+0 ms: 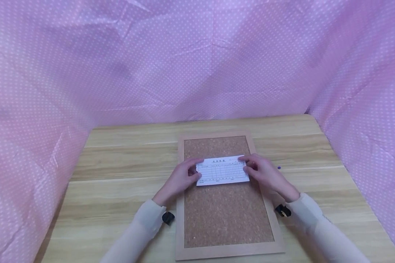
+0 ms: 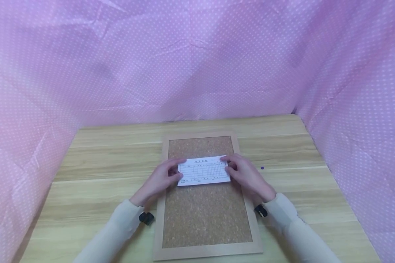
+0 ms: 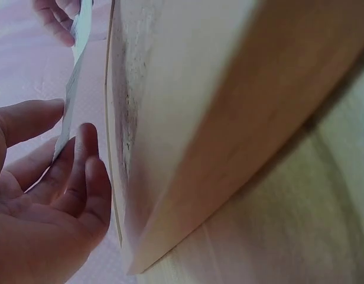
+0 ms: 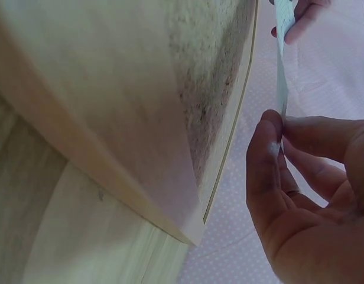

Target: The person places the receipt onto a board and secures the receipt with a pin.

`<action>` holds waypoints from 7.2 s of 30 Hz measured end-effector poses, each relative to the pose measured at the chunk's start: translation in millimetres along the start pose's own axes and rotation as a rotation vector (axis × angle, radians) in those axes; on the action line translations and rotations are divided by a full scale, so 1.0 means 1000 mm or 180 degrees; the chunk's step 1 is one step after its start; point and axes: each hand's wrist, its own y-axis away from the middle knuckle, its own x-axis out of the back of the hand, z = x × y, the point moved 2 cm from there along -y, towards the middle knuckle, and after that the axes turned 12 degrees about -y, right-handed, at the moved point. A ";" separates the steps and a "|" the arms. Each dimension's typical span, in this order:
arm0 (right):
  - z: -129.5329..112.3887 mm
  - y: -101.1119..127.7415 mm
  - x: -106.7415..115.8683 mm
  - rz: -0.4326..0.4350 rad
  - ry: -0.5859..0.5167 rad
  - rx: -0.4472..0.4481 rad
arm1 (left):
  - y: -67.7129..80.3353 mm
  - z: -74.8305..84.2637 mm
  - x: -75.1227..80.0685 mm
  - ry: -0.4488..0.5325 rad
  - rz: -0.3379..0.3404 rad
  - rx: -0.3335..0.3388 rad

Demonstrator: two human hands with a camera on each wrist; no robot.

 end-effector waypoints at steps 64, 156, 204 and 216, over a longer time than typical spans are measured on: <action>0.019 -0.019 -0.001 -0.0462 0.0390 -0.0071 | -0.009 -0.005 -0.002 -0.1263 -0.0171 -0.0370; 0.068 0.062 0.094 0.0631 0.0586 0.0338 | -0.005 -0.014 -0.006 -0.1344 -0.0131 -0.0645; 0.080 0.035 0.088 0.0044 0.0792 -0.0183 | -0.005 -0.014 -0.006 -0.1334 -0.0138 -0.0635; 0.080 0.032 0.085 0.0051 0.0765 -0.0270 | -0.004 -0.014 -0.007 -0.1344 -0.0134 -0.0625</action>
